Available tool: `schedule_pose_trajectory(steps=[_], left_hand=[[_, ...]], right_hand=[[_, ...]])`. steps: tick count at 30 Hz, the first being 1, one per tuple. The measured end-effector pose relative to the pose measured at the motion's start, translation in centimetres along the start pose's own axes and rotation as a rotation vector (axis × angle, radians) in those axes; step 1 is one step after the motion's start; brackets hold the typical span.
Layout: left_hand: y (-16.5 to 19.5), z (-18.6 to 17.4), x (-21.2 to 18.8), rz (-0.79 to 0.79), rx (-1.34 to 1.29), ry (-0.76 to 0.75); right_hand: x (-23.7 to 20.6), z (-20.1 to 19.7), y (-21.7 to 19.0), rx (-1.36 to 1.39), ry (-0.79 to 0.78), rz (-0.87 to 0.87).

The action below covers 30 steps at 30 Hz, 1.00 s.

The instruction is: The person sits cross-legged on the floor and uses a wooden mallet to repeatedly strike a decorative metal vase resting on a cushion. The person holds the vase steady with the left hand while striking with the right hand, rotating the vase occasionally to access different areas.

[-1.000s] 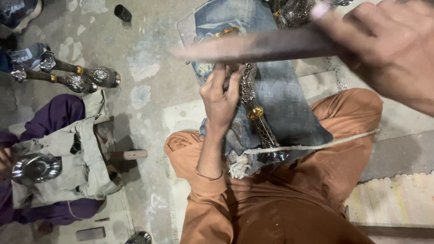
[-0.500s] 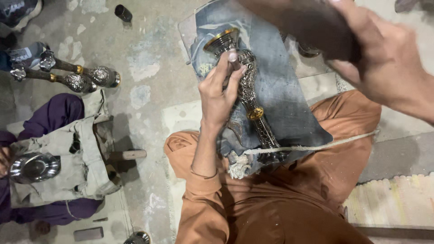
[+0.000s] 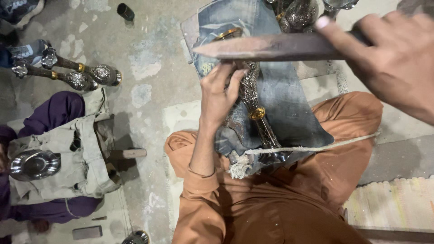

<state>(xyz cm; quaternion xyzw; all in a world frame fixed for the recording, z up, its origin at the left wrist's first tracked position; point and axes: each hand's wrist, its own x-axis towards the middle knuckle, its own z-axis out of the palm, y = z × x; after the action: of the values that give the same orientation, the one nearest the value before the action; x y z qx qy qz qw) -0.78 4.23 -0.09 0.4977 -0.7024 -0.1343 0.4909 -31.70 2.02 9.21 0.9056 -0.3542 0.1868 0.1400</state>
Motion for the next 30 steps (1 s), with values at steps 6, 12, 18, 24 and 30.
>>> schedule_pose_trajectory(steps=[6,12,18,24,30], left_hand=[[-0.8,0.5,0.1,-0.044,-0.115,0.030],[-1.0,0.7,-0.2,-0.029,-0.032,0.040],[-0.4,0.8,-0.6,-0.024,-0.064,0.068],[0.5,0.8,-0.6,-0.115,-0.054,0.098],[0.6,0.5,-1.7,-0.080,-0.176,0.067]], right_hand=[[-0.3,0.0,0.6,0.107,0.126,0.018],[2.1,-0.9,-0.5,-0.086,0.011,-0.074],[3.4,-2.0,-0.5,-0.054,-0.031,-0.061],[1.0,-0.8,0.1,-0.072,-0.013,-0.043],[-2.6,0.3,-0.1,0.069,-0.014,0.084]])
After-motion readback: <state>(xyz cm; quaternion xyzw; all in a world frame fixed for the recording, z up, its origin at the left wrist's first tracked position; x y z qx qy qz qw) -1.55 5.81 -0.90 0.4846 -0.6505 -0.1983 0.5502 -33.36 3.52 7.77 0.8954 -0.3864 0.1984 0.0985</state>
